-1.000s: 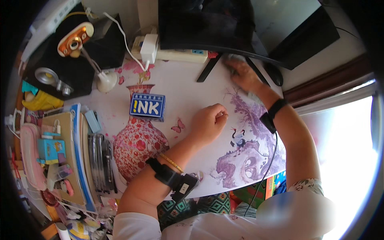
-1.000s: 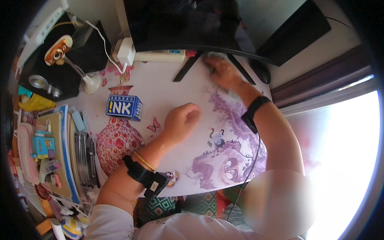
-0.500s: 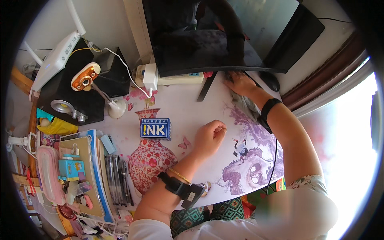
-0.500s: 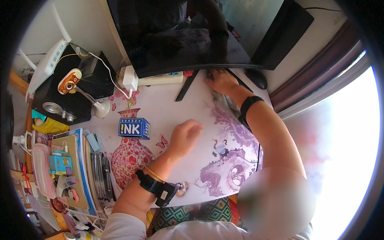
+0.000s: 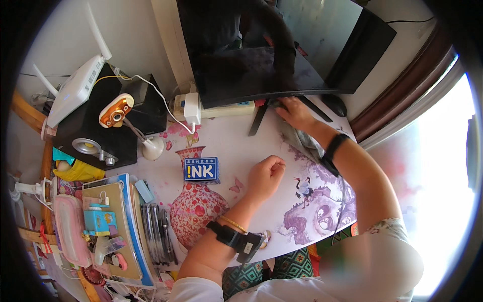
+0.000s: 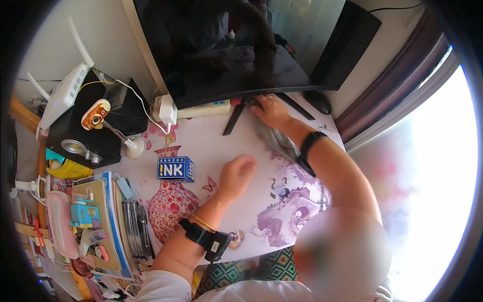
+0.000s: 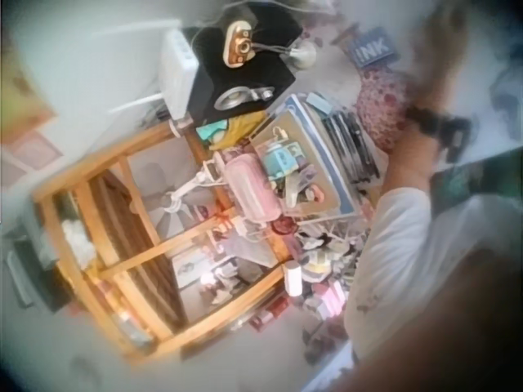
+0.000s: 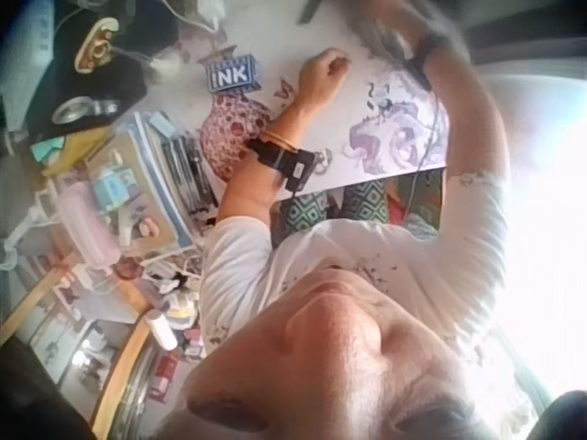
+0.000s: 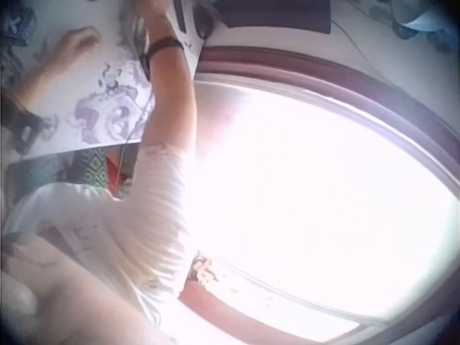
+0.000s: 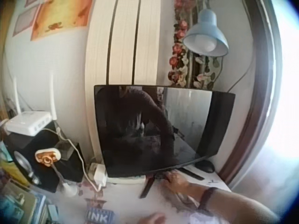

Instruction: The person sits on the floor and wipes a desk surface and a small lamp with a cloth. They move a box and a monitor to access different areas of the desk, then wipe the lamp and the desk surface thoroughly.

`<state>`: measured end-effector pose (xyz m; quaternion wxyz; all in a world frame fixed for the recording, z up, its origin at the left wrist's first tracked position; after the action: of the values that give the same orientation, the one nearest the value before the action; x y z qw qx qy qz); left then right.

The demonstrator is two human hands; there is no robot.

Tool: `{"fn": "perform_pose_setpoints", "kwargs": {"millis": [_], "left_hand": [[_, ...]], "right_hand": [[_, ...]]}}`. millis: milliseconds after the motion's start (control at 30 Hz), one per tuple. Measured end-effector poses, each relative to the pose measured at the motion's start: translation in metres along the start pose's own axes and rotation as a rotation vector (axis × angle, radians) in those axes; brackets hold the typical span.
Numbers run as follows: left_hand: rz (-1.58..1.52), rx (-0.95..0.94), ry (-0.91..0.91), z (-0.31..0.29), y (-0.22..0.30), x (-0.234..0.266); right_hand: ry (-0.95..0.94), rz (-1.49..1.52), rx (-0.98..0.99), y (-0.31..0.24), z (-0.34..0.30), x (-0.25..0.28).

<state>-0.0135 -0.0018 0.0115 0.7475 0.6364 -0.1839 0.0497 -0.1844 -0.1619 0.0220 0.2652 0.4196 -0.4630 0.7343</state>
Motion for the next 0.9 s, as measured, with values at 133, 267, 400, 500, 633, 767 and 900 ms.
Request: {"fn": "perform_pose_setpoints", "kwargs": {"millis": [133, 267, 400, 500, 633, 767, 900], "left_hand": [[-0.058, -0.030, 0.034, 0.001, -0.012, -0.003], [-0.070, 0.000, 0.055, -0.002, -0.012, 0.003], [-0.105, 0.013, 0.076, -0.001, -0.019, -0.002], [-0.180, 0.025, 0.039, 0.005, -0.018, -0.007], [-0.245, 0.050, 0.027, 0.005, -0.030, -0.011], [-0.383, 0.144, 0.094, 0.003, -0.025, -0.002], [-0.557, 0.195, 0.213, -0.002, -0.018, 0.004]], "right_hand": [[-0.027, -0.111, -0.083, -0.013, 0.010, -0.014], [-0.383, -0.011, 0.258, -0.035, -0.030, 0.000], [-0.393, -0.065, 0.134, -0.065, -0.014, 0.016], [-0.130, -0.168, 0.099, -0.063, 0.006, -0.002], [-0.211, -0.117, -0.061, -0.050, 0.022, -0.014], [0.016, 0.113, 0.121, -0.071, -0.027, 0.004], [-0.006, 0.144, 0.290, -0.093, -0.029, 0.033]]}}
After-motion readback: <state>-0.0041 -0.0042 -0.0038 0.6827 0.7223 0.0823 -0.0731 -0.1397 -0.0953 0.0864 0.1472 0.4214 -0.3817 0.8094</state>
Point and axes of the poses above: each hand's wrist, its own z-axis towards the middle knuckle, its own x-axis out of the back of the hand, y = z × x, the point moved 1 cm from there along z, towards the middle knuckle, and after that the axes turned 9 degrees about z, right-handed, at the moved point
